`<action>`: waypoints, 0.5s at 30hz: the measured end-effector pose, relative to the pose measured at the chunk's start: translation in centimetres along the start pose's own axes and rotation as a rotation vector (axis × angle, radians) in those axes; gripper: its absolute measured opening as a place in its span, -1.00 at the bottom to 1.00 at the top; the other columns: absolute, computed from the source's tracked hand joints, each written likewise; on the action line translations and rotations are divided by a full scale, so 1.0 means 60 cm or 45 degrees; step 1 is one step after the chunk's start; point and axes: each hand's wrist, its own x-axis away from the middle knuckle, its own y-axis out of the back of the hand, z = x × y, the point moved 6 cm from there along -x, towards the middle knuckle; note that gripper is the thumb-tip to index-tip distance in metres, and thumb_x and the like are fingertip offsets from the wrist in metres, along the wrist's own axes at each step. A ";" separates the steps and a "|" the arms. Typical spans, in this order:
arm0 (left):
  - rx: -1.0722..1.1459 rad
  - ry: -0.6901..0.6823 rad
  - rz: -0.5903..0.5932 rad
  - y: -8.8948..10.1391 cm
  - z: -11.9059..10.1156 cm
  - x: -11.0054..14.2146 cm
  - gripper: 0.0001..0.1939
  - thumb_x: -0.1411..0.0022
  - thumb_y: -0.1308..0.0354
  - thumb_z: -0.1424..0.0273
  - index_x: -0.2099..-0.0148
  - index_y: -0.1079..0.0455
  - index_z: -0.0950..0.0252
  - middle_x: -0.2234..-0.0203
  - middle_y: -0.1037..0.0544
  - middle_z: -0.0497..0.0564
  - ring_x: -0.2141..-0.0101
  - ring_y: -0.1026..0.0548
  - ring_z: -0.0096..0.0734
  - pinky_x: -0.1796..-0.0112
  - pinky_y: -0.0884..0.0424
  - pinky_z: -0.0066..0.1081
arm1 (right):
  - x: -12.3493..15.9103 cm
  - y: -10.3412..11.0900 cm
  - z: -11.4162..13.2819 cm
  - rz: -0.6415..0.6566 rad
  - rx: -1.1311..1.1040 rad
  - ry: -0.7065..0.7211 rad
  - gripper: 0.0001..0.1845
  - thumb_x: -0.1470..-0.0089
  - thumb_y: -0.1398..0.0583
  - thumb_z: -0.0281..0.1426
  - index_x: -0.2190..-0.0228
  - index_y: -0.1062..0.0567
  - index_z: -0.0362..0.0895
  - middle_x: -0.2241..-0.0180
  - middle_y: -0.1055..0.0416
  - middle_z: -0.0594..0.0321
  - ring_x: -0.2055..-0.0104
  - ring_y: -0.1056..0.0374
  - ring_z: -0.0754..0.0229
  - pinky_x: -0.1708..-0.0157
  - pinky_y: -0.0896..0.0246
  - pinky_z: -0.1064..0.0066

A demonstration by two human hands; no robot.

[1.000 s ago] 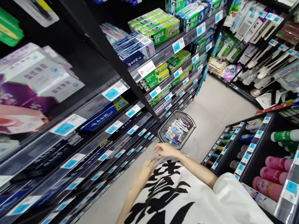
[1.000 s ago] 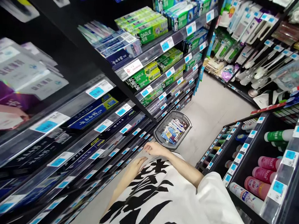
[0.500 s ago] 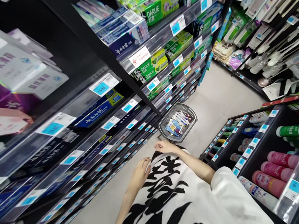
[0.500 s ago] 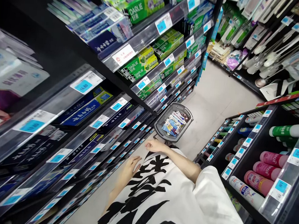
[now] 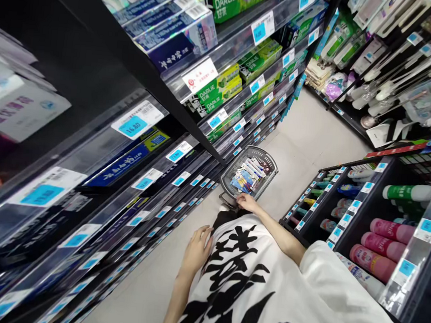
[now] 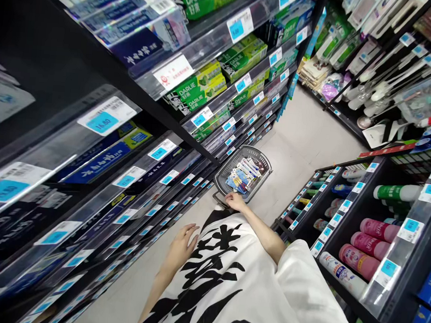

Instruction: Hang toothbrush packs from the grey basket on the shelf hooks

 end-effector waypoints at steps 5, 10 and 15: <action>0.015 0.096 -0.044 -0.008 0.027 0.016 -0.68 -0.41 0.04 0.29 -0.10 -0.42 0.21 -0.09 -0.45 0.19 -0.12 -0.44 -0.01 -0.08 -0.45 0.04 | -0.014 0.036 -0.033 -0.186 0.014 -0.181 -0.78 -0.09 -0.19 -0.59 0.19 -0.50 -0.19 0.37 -0.54 0.29 0.32 -0.46 0.22 0.18 -0.35 0.42; 0.056 0.106 -0.043 -0.017 0.039 0.016 -0.69 -0.41 0.03 0.29 -0.09 -0.42 0.21 -0.07 -0.46 0.20 -0.11 -0.46 -0.03 -0.08 -0.47 0.02 | -0.031 0.052 -0.051 -0.271 0.037 -0.303 -0.81 -0.21 -0.25 -0.44 0.13 -0.48 -0.21 0.23 -0.52 0.21 0.21 -0.46 0.18 0.11 -0.39 0.26; 0.109 0.124 0.032 -0.007 0.049 0.007 -0.69 -0.42 0.04 0.29 -0.09 -0.42 0.20 -0.08 -0.46 0.20 -0.12 -0.47 -0.03 -0.08 -0.48 0.02 | -0.041 0.062 -0.053 -0.291 0.039 -0.282 -0.71 -0.28 -0.23 -0.27 0.05 -0.48 -0.19 0.10 -0.48 0.16 0.13 -0.46 0.12 0.13 -0.46 0.19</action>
